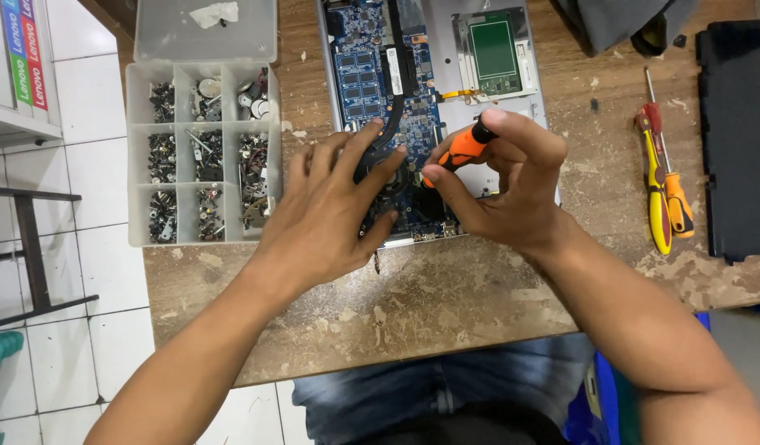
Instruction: The person is repairing a laptop by using a screwdriver to manipulate internal components and screws on the motherboard.
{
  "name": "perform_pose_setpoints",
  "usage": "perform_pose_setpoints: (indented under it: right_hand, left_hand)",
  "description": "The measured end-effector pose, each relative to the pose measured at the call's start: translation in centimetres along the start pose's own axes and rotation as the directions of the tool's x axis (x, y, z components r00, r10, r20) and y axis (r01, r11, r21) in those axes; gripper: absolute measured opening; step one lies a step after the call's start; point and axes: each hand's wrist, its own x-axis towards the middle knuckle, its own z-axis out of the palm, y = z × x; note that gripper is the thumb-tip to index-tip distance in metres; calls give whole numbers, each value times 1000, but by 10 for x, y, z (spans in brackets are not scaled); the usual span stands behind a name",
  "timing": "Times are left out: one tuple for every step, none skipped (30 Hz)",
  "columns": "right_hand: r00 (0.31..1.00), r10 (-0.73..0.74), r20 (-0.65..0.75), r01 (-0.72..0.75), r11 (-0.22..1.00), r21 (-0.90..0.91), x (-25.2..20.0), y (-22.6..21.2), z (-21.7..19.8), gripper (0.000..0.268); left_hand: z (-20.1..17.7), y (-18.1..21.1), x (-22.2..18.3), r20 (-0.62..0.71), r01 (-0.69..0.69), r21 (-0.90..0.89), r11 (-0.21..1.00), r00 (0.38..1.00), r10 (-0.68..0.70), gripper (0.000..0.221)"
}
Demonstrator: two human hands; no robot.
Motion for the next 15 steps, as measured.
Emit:
perform_pose_setpoints:
  right_hand:
    - [1000,2,-3,-2,1000,-1,0,0,-1,75]
    - [1000,-5,-2,5,1000,-9,1,0,-3,74]
    - [1000,-13,-1,13,1000,-20,1,1,-5,73]
    - [1000,-12,-5,12,1000,-22,1,1,-5,73]
    - [1000,-9,8,9,999,-31,1,1,-6,73]
    - [1000,-6,20,7,999,-40,1,1,-6,73]
    - [1000,-5,18,5,999,-41,-1,2,-7,73]
    - [1000,8,19,-7,999,-50,-2,3,-7,71]
    - [1000,20,22,-19,998,-58,-2,4,-7,70]
    - [1000,21,21,-20,998,-58,-2,4,-8,70]
    - [1000,20,17,-19,997,-72,-2,5,-10,68]
    - [1000,19,12,-18,996,-86,-2,5,-11,67]
    - [1000,19,13,-18,996,-87,0,4,-12,67]
    - [999,30,19,-28,995,-96,2,2,-13,69]
    - [999,41,25,-38,994,-105,3,1,-15,71]
  left_hand:
    - [1,0,0,3,-2,0,1000,1000,2,61]
    - [3,0,1,17,-7,3,1000,1000,7,63]
    - [4,0,2,31,-14,7,1000,999,14,64]
    - [5,-1,2,33,-18,8,1000,999,18,64]
    - [6,0,2,17,-26,0,1000,1000,26,64]
    - [7,0,2,2,-33,-7,999,999,33,64]
    - [8,0,3,4,-35,-7,999,999,35,64]
    - [8,0,3,9,-29,-7,1000,1000,29,65]
    - [9,0,3,14,-21,-7,1000,1000,21,66]
    - [7,1,4,15,-21,-7,1000,1000,22,66]
    - [6,2,4,20,-15,-11,1000,1000,15,64]
    - [4,2,4,25,-9,-16,1000,1000,9,61]
    - [5,2,4,24,-9,-16,1000,1000,9,61]
    - [5,2,4,13,-12,-22,1000,1000,12,61]
    - [6,2,4,1,-16,-28,999,1000,16,61]
